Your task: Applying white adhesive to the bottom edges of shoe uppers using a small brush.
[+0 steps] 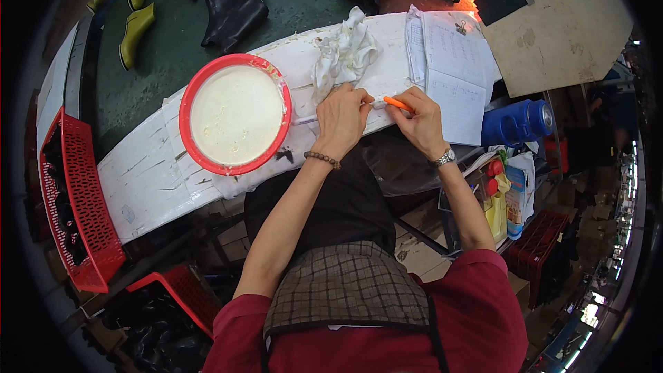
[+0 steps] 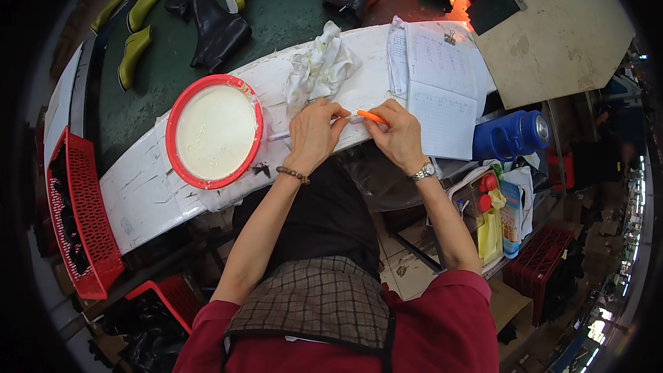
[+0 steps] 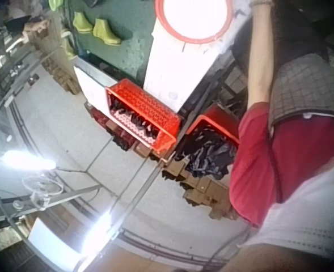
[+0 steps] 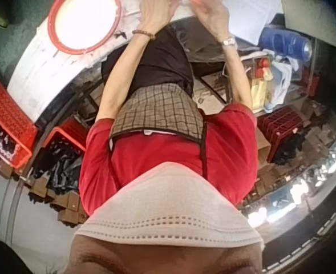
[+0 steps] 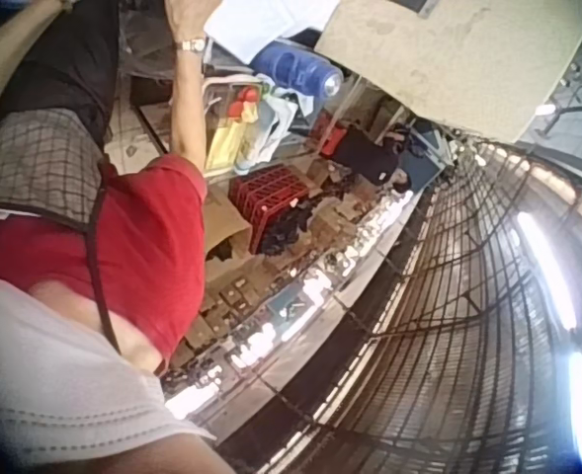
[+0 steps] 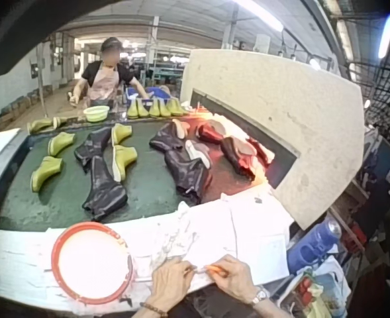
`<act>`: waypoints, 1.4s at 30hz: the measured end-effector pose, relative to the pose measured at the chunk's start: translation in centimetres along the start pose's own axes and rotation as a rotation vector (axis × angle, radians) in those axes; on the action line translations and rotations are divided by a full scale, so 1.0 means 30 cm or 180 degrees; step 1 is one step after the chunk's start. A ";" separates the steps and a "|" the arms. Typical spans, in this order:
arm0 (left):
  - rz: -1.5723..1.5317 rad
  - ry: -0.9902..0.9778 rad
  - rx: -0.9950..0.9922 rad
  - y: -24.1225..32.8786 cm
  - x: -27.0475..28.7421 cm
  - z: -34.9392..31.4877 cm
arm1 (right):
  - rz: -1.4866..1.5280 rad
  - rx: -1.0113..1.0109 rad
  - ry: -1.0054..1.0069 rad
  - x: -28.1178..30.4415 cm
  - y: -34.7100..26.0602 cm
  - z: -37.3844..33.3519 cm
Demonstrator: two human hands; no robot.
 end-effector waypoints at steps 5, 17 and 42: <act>-0.0021 -0.0056 0.0033 -0.010 -0.003 0.005 | 0.0070 -0.0412 0.0084 0.050 0.003 -0.056; -0.0390 -0.0712 0.0354 -0.024 0.017 0.040 | 0.0490 -0.0575 0.0609 0.181 0.034 -0.023; -0.0308 -0.0793 0.0412 -0.036 0.000 0.052 | 0.0230 0.0469 -0.0557 0.007 -0.139 0.050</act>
Point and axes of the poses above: each hand's wrist, its own z-axis towards the middle knuckle, its own x-axis out of the back of the hand, y = z × x, the point moved 7 cm from there along z, towards the middle knuckle, and after that the axes turned 5 degrees about y, right-handed, at the moved point
